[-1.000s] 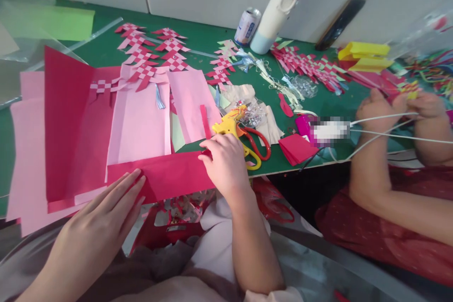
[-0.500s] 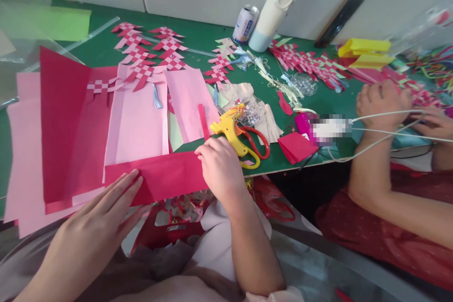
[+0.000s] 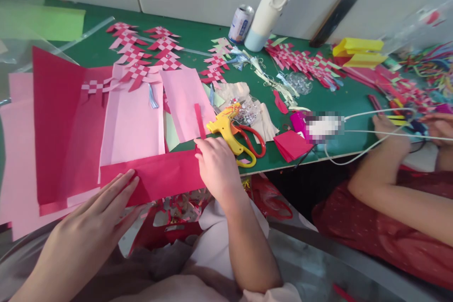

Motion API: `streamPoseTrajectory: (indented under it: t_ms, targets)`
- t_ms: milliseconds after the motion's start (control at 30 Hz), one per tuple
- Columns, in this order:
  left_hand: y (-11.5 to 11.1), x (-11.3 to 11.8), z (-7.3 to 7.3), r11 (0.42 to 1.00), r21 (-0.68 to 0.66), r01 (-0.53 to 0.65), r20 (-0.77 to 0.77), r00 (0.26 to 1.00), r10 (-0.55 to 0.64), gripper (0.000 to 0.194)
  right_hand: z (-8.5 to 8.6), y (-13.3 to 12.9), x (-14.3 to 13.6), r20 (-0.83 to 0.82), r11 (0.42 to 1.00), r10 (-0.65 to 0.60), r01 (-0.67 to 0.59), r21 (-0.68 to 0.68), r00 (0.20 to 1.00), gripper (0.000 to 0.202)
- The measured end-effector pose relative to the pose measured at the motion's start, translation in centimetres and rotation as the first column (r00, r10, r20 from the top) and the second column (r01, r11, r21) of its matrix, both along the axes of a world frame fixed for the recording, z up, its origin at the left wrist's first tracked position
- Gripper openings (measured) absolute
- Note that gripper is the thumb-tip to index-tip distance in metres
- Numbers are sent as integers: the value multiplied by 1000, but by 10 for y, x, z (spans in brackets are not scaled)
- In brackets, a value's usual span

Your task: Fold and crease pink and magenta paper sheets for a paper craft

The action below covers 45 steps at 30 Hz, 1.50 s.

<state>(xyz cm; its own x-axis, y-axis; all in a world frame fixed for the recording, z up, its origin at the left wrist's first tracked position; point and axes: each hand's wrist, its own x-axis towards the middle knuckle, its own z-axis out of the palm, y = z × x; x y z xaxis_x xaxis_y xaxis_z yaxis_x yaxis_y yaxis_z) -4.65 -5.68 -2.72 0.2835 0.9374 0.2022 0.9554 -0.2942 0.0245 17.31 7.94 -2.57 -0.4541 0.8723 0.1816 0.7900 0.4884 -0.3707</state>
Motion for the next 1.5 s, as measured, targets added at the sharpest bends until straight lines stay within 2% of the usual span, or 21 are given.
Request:
streamPoseTrajectory:
  t_ms: [267,667,800,933,1033,1200,1333,1500]
  targets:
    - [2,1,2,999,38,26,-60,998,-24,45,1,-1,2,-20,999,32,-32,3,999,33]
    - [2,-1,3,1000,11,15,-27,1000,-15,40,5,-3,3,-92,999,52,-52,1,994,39]
    - [1,-2,2,1000,-5,0,-3,1000,0,40,7,-5,2,-138,997,38,-46,-54,990,29]
    - [1,-3,4,1000,0,-1,-1,1000,1,37,9,-5,0,-198,990,122,-133,-43,973,22]
    - [1,-3,4,1000,0,-31,0,1000,31,33,11,-6,-2,-254,980,176,-192,-41,951,28]
    - [2,-5,2,996,14,-84,17,996,84,40,12,-7,-2,-258,957,222,-260,-127,940,36]
    - [2,-8,0,995,-4,-104,62,993,104,45,12,-7,1,-289,953,212,-262,-149,934,36]
    - [4,-7,-2,992,-23,-128,115,985,130,44,17,-8,3,-351,965,191,-240,-102,917,27]
